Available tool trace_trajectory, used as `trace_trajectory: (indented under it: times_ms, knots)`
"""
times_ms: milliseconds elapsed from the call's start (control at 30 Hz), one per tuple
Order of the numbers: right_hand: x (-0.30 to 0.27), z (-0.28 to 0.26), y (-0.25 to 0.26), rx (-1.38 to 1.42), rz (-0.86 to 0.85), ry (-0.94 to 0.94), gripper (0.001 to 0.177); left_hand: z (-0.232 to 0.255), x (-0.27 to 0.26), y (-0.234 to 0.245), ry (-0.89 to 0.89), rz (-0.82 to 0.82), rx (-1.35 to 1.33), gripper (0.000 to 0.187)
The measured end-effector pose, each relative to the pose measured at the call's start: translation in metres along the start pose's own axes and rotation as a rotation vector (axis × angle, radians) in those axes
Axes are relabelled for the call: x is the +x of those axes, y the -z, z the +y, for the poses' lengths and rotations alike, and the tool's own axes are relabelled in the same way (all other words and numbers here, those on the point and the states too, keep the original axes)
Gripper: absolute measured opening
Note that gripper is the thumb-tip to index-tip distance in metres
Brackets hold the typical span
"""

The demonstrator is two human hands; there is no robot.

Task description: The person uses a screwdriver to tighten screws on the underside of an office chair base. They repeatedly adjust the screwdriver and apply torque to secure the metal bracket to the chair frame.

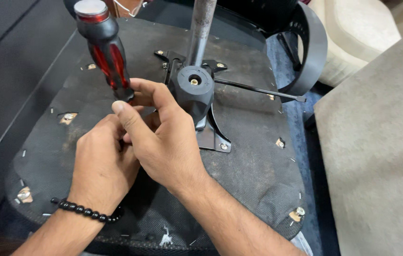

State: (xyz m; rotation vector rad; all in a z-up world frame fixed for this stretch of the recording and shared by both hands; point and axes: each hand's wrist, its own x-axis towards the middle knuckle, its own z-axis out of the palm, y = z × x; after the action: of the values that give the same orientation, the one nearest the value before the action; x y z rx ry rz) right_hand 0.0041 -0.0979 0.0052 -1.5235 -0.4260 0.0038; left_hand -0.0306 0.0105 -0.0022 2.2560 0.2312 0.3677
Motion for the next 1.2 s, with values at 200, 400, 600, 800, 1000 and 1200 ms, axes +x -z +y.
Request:
trace_trajectory:
  times_ms: [200, 400, 600, 800, 1000, 1200]
  knots:
    - [-0.003, -0.003, -0.007, -0.125, 0.104, 0.017, 0.042, 0.004, -0.001, -0.001, 0.078, -0.050, 0.077, 0.037]
    - [-0.004, -0.008, 0.010, -0.120, -0.038, 0.134, 0.048, 0.006, -0.001, -0.005, -0.020, 0.025, 0.064, 0.028]
    - [-0.002, -0.013, 0.017, -0.104, -0.016, 0.025, 0.053, 0.011, 0.001, -0.006, 0.131, 0.014, 0.122, 0.019]
    - [-0.001, -0.007, 0.014, -0.062, 0.022, 0.114, 0.051, 0.015, 0.003, -0.006, 0.119, 0.028, 0.106, 0.019]
    - [-0.002, 0.001, 0.008, -0.079, -0.006, 0.051, 0.046, 0.015, 0.003, -0.003, 0.146, 0.067, 0.069, 0.018]
    - [-0.005, 0.016, 0.006, 0.047, -0.046, -0.051, 0.040, 0.011, 0.006, -0.002, 0.174, 0.052, 0.073, 0.018]
